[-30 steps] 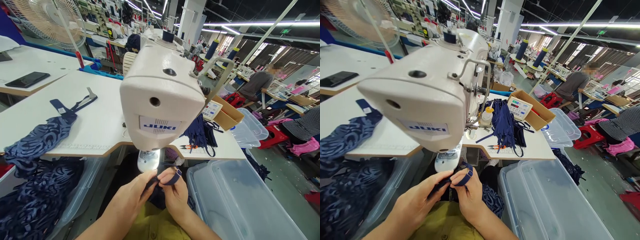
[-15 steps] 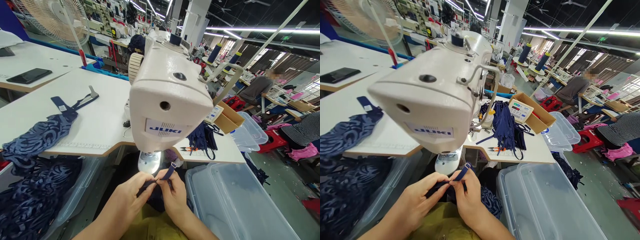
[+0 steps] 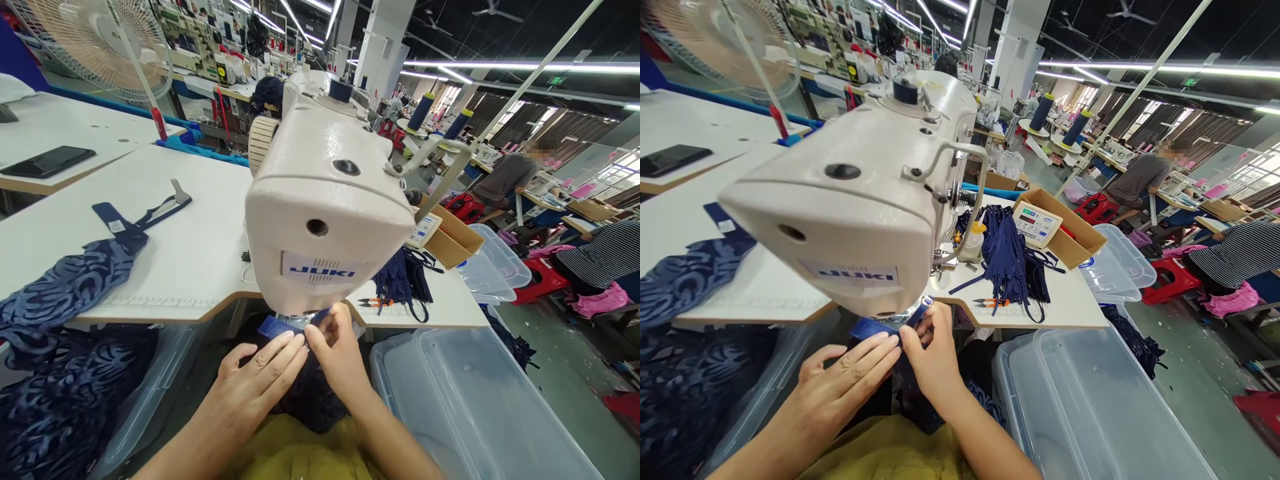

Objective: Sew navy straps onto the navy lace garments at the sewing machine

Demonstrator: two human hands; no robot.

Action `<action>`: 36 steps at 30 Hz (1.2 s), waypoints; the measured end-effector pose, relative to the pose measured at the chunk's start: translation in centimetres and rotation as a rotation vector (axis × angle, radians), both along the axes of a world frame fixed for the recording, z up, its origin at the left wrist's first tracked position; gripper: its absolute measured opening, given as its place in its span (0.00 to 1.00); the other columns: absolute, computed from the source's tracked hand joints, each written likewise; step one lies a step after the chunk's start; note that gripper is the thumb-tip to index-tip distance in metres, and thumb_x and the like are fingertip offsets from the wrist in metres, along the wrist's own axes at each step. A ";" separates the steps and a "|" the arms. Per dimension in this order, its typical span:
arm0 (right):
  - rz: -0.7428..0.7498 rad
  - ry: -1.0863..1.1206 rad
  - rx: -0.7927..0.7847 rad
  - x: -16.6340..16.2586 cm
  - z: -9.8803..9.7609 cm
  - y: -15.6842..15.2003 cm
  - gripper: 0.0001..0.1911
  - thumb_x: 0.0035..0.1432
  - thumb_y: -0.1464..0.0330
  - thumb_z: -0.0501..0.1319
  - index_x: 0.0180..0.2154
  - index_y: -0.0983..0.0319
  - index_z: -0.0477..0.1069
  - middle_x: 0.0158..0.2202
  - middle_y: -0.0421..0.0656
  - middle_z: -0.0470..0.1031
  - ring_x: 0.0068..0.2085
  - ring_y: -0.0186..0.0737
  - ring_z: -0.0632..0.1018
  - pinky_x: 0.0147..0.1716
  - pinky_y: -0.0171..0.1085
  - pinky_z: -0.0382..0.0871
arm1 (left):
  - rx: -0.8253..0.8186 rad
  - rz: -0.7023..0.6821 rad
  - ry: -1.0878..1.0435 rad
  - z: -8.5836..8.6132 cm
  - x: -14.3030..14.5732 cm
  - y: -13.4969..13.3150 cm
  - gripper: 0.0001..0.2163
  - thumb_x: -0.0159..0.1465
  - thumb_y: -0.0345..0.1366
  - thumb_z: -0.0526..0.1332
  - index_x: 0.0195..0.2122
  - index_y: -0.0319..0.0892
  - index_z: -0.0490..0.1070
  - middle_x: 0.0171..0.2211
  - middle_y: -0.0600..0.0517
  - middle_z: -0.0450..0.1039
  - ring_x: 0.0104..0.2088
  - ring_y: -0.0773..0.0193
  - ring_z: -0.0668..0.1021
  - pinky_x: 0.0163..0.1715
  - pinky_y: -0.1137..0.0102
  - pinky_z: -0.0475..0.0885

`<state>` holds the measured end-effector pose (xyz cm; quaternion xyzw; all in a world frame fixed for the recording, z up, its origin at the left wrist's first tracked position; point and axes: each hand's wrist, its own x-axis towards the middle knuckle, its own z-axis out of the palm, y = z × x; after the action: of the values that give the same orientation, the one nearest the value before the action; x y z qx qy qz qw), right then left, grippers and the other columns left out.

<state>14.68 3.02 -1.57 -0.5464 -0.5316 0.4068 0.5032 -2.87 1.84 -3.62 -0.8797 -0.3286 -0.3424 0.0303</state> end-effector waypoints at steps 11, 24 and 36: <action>0.160 0.052 -0.035 2.1 0.3 1.1 0.07 0.64 0.63 0.53 0.35 0.59 0.63 0.28 0.35 0.63 0.29 0.32 0.65 0.30 0.32 0.60 | -0.011 0.045 -0.032 -0.6 0.3 0.9 0.17 0.70 0.35 0.49 0.58 0.55 0.62 0.49 0.59 0.76 0.49 0.71 0.75 0.59 0.69 0.45; 0.065 0.023 -0.044 1.4 -0.5 2.2 0.06 0.60 0.65 0.55 0.32 0.59 0.61 0.24 0.34 0.61 0.26 0.32 0.65 0.27 0.31 0.59 | 0.037 0.079 0.063 -1.1 0.2 0.8 0.26 0.68 0.26 0.44 0.66 0.54 0.45 0.51 0.57 0.75 0.50 0.72 0.75 0.53 0.71 0.56; 0.193 0.027 -0.098 1.7 0.2 1.2 0.07 0.58 0.65 0.58 0.37 0.59 0.63 0.28 0.34 0.59 0.28 0.32 0.63 0.30 0.31 0.61 | 0.040 0.072 0.054 -0.4 0.2 1.2 0.21 0.68 0.30 0.49 0.61 0.53 0.58 0.53 0.57 0.73 0.52 0.71 0.74 0.54 0.70 0.53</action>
<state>16.37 4.27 -1.33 -0.5112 -0.5544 0.4862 0.4416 -2.70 3.00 -4.00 -0.8754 -0.3523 -0.3237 0.0691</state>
